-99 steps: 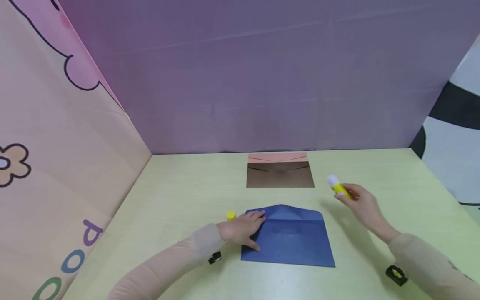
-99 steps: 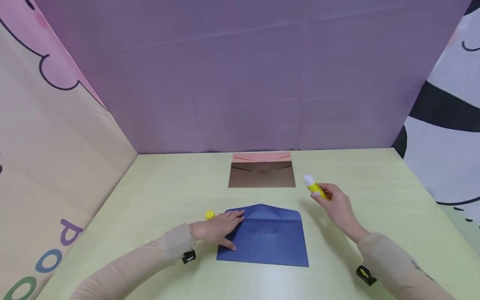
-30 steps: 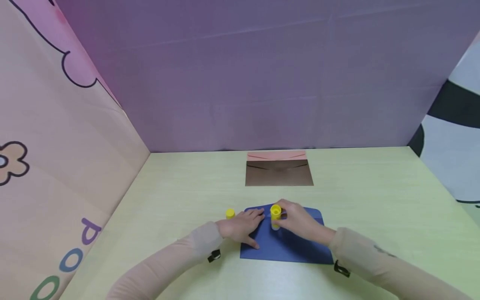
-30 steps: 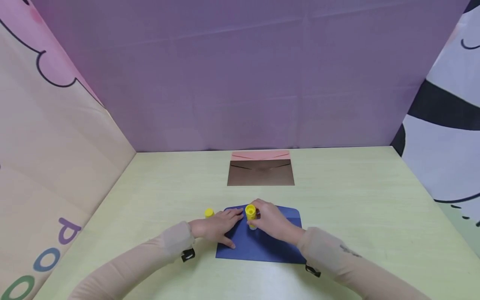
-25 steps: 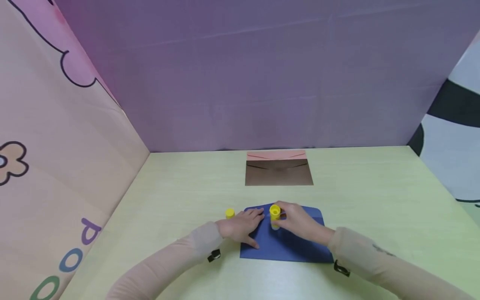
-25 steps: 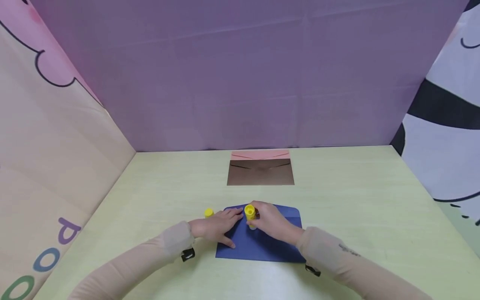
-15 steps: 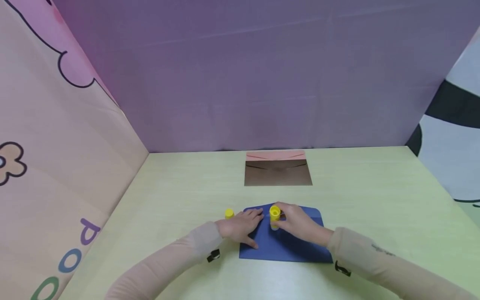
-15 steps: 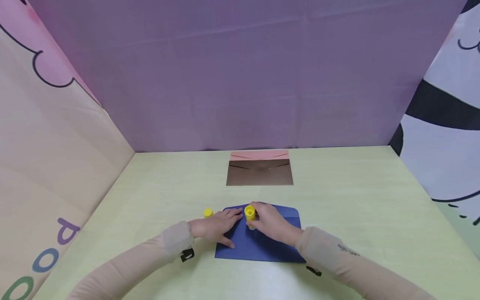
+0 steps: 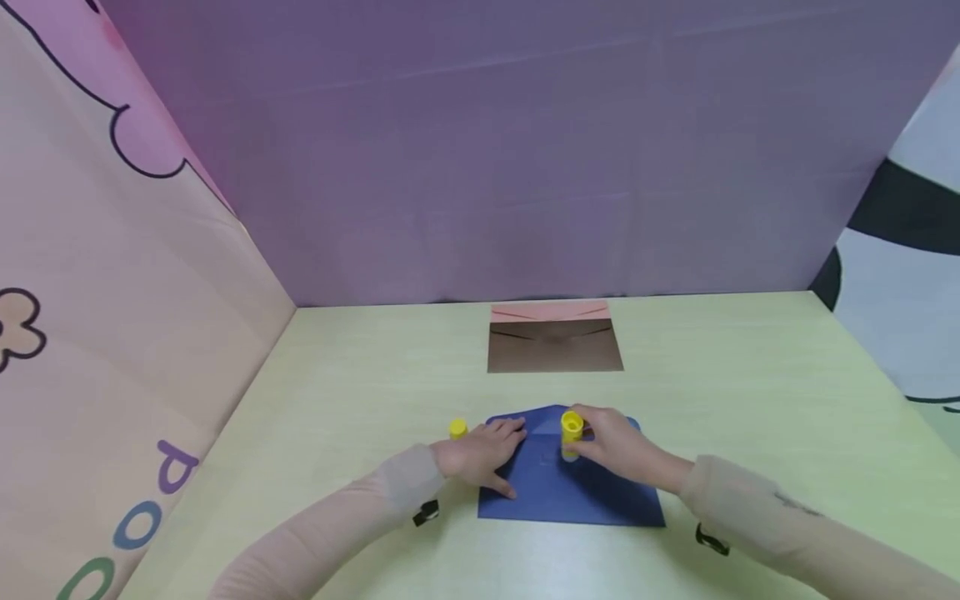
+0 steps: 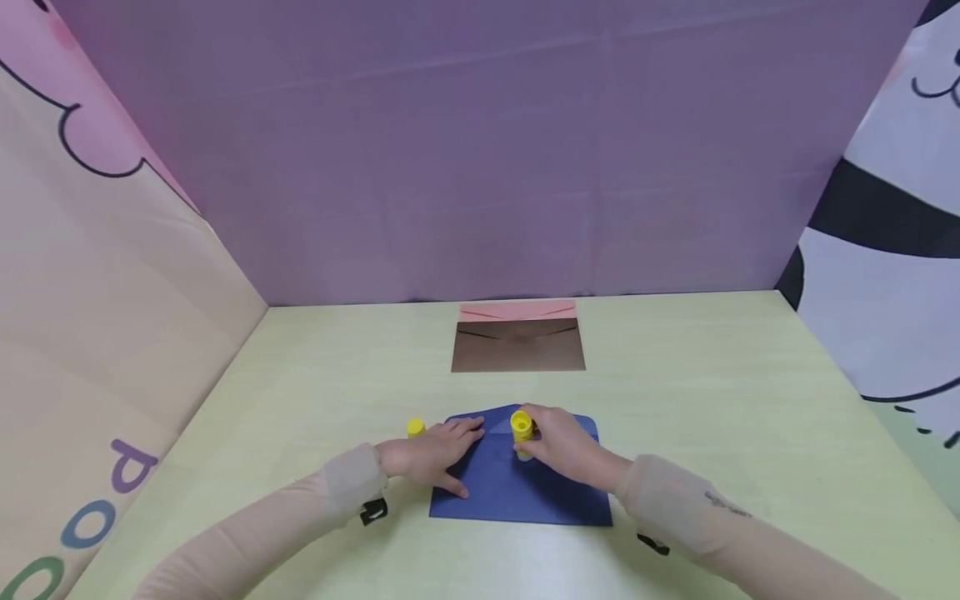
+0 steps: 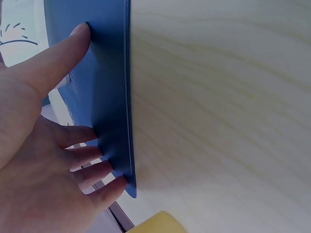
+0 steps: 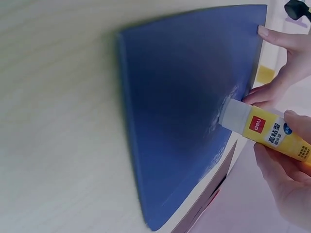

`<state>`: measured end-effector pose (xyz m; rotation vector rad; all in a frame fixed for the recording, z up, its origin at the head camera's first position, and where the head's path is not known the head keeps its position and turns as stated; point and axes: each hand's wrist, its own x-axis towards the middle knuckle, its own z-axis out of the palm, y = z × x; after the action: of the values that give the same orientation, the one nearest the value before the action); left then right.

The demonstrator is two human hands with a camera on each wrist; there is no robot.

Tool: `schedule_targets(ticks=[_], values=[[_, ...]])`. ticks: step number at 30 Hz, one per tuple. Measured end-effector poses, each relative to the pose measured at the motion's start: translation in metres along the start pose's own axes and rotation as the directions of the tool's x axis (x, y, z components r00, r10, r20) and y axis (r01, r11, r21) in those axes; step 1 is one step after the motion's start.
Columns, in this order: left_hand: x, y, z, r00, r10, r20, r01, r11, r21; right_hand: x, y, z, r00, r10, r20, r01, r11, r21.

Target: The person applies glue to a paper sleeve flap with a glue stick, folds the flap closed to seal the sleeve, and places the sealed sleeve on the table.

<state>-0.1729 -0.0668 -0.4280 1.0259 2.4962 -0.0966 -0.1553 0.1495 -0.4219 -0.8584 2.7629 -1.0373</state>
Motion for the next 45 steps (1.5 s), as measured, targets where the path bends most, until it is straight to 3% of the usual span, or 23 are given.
schedule_targets(ticks=[9, 25, 35, 45], values=[[-0.001, -0.002, 0.000, 0.999, 0.031, -0.014, -0.030, 0.999, 0.019, -0.010, 0.007, -0.009, 0.999, 0.012, -0.035, -0.013, 1.000, -0.023], [-0.001, -0.002, 0.000, 1.000, 0.029, 0.000, -0.029, 1.000, -0.003, -0.019, 0.015, -0.013, 0.998, -0.017, -0.064, 0.017, 1.000, -0.001], [-0.001, -0.001, -0.002, 1.000, 0.016, -0.002, -0.016, 1.000, 0.007, -0.021, 0.022, -0.016, 0.998, 0.009, -0.062, -0.007, 1.000, 0.025], [0.000, -0.002, 0.001, 1.000, 0.022, -0.009, -0.022, 1.000, -0.010, -0.028, 0.032, -0.033, 0.996, 0.071, -0.059, -0.070, 0.997, 0.016]])
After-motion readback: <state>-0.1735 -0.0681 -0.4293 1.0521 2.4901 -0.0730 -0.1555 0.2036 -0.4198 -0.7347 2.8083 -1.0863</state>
